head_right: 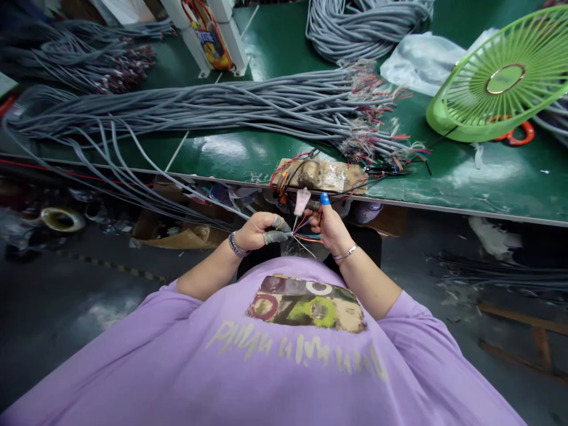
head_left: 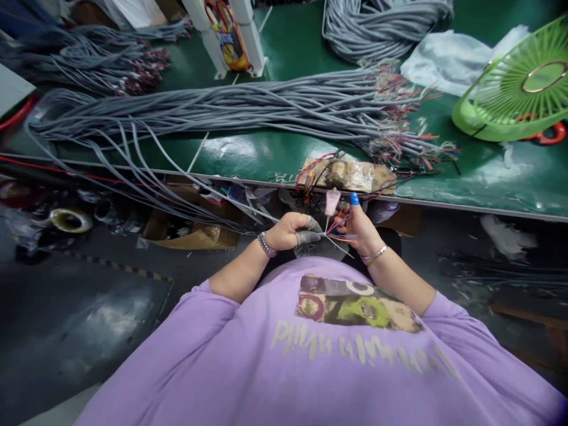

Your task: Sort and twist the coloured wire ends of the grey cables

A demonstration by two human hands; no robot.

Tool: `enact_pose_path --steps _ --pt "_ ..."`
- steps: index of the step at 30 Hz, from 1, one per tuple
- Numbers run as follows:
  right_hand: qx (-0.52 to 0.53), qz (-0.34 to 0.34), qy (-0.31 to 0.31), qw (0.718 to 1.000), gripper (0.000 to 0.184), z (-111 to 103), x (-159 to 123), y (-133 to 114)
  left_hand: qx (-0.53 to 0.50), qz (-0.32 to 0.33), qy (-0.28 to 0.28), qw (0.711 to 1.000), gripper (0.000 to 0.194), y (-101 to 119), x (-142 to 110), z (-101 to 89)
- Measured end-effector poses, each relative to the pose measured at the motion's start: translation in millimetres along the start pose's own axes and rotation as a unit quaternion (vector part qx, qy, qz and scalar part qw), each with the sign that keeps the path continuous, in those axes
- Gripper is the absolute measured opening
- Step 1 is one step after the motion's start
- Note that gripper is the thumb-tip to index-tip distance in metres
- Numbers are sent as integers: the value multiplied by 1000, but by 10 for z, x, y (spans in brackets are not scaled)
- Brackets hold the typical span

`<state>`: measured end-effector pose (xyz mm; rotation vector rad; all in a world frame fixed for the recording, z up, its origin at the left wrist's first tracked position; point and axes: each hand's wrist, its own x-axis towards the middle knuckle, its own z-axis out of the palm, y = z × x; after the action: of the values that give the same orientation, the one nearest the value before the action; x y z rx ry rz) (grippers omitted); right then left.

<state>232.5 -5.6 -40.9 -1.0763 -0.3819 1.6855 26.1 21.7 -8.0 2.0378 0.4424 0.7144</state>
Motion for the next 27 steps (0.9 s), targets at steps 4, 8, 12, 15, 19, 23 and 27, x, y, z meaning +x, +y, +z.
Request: enact_pose_path --steps 4,8,12,15,19,23,27 --pt "11 9 7 1000 56 10 -52 -14 1 33 -2 999 22 79 -121 22" --pt "14 15 4 1000 56 11 -87 -34 -1 1 -13 1000 19 153 -253 78" --pt "3 22 -3 1000 54 -24 -87 -32 -7 -75 60 995 22 127 -363 131" --pt "-7 19 -3 1000 50 -59 -88 -17 -6 -131 92 987 28 33 -414 167" --pt "-40 -28 12 999 50 -88 -138 -19 -7 -190 129 973 38 -121 -445 202" --pt "-87 -86 22 992 47 -106 -223 -79 -15 -218 145 965 41 -255 -460 223" --pt "-143 -210 30 967 35 -194 -306 -230 2 -232 163 959 30 -331 -449 232"
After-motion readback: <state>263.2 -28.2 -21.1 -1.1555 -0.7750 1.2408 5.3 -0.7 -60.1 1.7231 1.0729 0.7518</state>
